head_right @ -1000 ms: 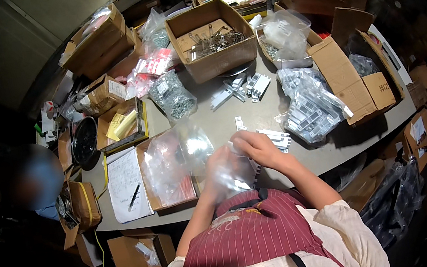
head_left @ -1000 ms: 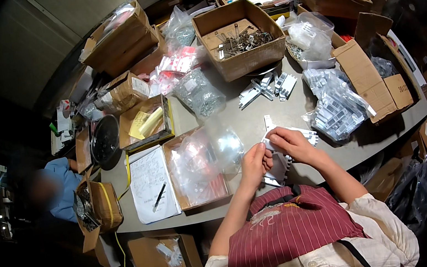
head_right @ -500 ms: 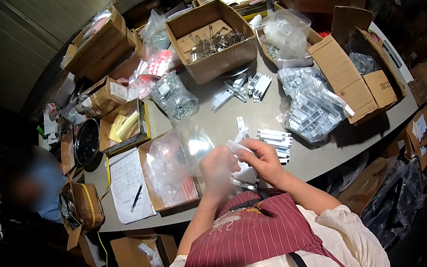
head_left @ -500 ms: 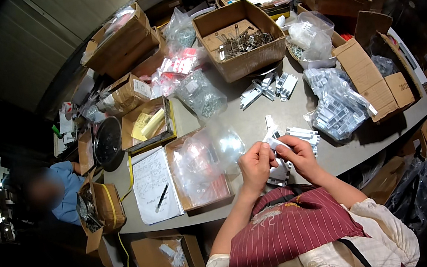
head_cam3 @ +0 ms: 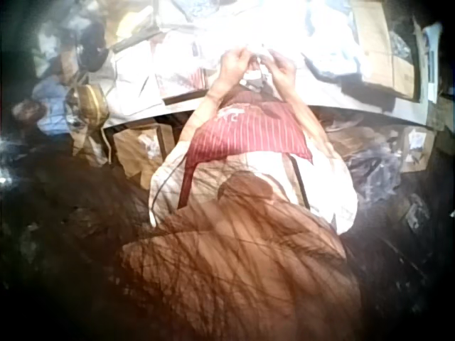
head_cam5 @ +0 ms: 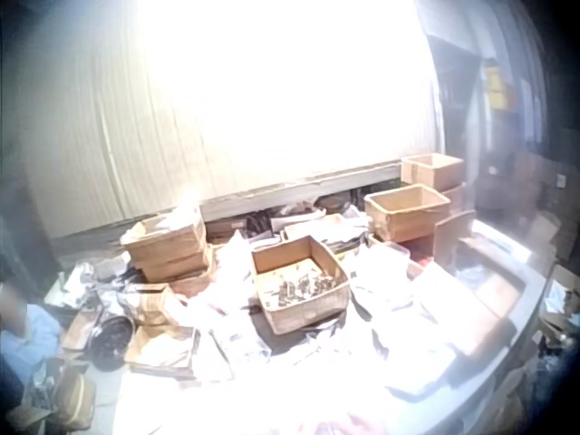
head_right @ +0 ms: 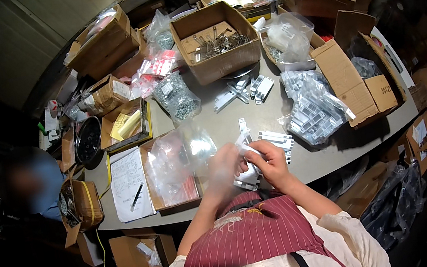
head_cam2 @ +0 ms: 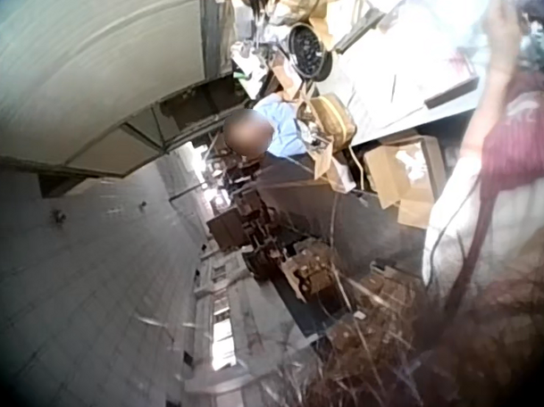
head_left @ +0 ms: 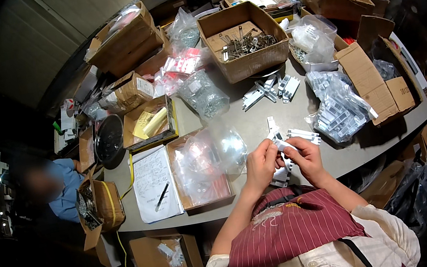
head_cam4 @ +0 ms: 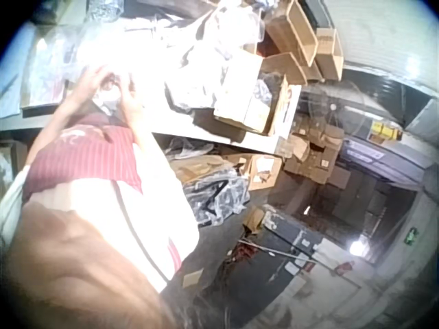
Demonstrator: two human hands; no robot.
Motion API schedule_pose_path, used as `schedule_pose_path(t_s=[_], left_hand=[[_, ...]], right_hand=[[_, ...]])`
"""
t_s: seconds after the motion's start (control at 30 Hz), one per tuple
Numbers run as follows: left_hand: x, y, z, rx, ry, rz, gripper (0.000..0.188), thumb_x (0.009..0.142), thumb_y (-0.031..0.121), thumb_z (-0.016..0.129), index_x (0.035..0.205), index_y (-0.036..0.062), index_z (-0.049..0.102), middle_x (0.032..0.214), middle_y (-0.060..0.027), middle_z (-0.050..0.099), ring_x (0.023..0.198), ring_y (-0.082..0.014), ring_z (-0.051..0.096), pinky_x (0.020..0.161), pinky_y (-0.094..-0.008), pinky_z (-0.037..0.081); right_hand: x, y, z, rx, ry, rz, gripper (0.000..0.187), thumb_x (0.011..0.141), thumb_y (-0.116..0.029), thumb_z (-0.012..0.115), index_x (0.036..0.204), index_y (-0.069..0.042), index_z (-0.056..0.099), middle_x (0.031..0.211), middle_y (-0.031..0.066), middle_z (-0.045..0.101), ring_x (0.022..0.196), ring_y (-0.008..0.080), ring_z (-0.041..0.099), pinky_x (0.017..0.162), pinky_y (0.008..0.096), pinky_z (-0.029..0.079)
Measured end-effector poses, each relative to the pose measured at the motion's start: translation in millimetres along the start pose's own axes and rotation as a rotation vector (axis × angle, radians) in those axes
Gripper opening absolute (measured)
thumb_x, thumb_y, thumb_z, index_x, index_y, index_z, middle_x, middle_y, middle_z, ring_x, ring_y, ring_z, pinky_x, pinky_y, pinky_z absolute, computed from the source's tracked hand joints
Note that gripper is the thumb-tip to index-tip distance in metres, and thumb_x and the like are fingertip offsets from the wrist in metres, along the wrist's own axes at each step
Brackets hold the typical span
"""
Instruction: The person repeatedly picks up small white rectangular components from a cluttered table and places them into clear plastic bags. The workspace is filled with cardboard boxes and loose hardware. The person handles the items one by one, organizing them into the packaging.
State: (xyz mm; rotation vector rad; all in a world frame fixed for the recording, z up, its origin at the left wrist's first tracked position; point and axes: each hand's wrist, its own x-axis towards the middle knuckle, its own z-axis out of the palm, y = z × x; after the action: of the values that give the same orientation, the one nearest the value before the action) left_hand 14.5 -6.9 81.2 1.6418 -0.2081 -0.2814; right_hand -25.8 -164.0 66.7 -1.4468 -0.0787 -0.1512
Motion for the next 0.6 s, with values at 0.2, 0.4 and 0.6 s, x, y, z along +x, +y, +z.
schedule_pose_path(t_s=[0.2, 0.4, 0.6], left_hand=[[-3, -23, 2, 0.356, 0.124, 0.400, 0.019, 0.100, 0.014, 0.044, 0.094, 0.0006, 0.056, 0.064, -0.0150, 0.058, 0.055, -0.0285, 0.060, 0.053, -0.0386, 0.045], [-10, -46, 1, -0.372, 0.015, 0.159, 0.019, 0.097, 0.015, 0.042, 0.090, 0.0020, 0.054, 0.068, -0.0113, 0.061, 0.053, -0.0182, 0.054, 0.049, -0.0308, 0.041], [-8, -10, -4, -0.966, -0.067, -0.247, 0.027, 0.095, 0.026, 0.040, 0.083, 0.0050, 0.053, 0.076, -0.0130, 0.062, 0.054, -0.0122, 0.049, 0.044, -0.0233, 0.037]], right_hand=[[0, 2, 0, 0.114, 0.043, 0.122, 0.024, 0.100, -0.022, 0.060, 0.101, 0.001, 0.064, 0.080, 0.0022, 0.059, 0.070, 0.0081, 0.054, 0.061, 0.0233, 0.043], [32, -15, -25, 0.639, 0.144, 0.283, 0.030, 0.104, -0.030, 0.053, 0.110, -0.002, 0.060, 0.086, 0.0045, 0.061, 0.078, 0.0136, 0.058, 0.070, 0.0288, 0.048], [29, -19, -21, 0.783, -0.009, 0.464, 0.032, 0.106, -0.030, 0.046, 0.119, -0.002, 0.056, 0.120, 0.0192, 0.066, 0.110, 0.0266, 0.063, 0.100, 0.0405, 0.046]])
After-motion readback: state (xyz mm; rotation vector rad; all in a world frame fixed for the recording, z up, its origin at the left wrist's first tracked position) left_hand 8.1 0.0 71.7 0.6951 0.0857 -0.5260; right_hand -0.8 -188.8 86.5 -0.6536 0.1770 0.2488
